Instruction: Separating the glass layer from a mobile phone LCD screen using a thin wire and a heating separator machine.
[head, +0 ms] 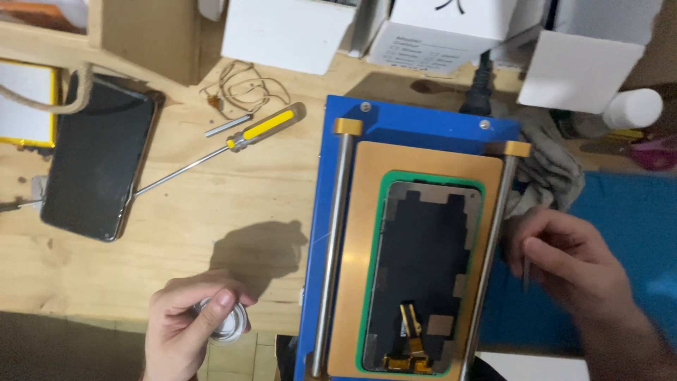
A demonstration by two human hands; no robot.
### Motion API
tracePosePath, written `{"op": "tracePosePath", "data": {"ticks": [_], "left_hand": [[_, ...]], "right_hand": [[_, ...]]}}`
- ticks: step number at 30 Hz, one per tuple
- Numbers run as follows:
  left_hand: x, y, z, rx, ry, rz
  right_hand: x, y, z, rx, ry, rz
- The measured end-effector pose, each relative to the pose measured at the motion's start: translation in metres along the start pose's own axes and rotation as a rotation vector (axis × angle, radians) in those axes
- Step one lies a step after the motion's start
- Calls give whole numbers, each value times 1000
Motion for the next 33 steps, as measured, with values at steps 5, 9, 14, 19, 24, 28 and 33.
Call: {"op": "tracePosePath", "data": {"ticks": [5, 9, 14, 19, 24, 28, 33], "left_hand": [[-3, -7, -9, -7, 45, -10], [8, -17, -24, -59, 10, -32], [18, -27, -40, -80, 5, -80], [25, -37, -55, -95, 6, -91], [28, -43, -67, -125, 10, -46], [30, -41, -70, -73, 23, -74], [45, -45, -74, -196, -71, -132]], "right_hand": [[6, 2, 17, 29, -3, -52], [15, 7, 31, 9, -46, -119], [23, -2, 51, 81, -16, -170], [33, 0, 70, 107, -23, -268], [56, 11, 92, 179, -96, -332], [69, 22, 104, 173, -184, -326], [67, 26, 113, 212, -182, -340]]}}
Point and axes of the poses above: each hand's wrist, its own z-axis away from the middle knuckle, its own y-axis out of the back of the hand, x = y × z, the point moved 4 cm from there along -z, towards the middle knuckle, and after that the axes turned 6 degrees about -z, right-handed, at the moved point
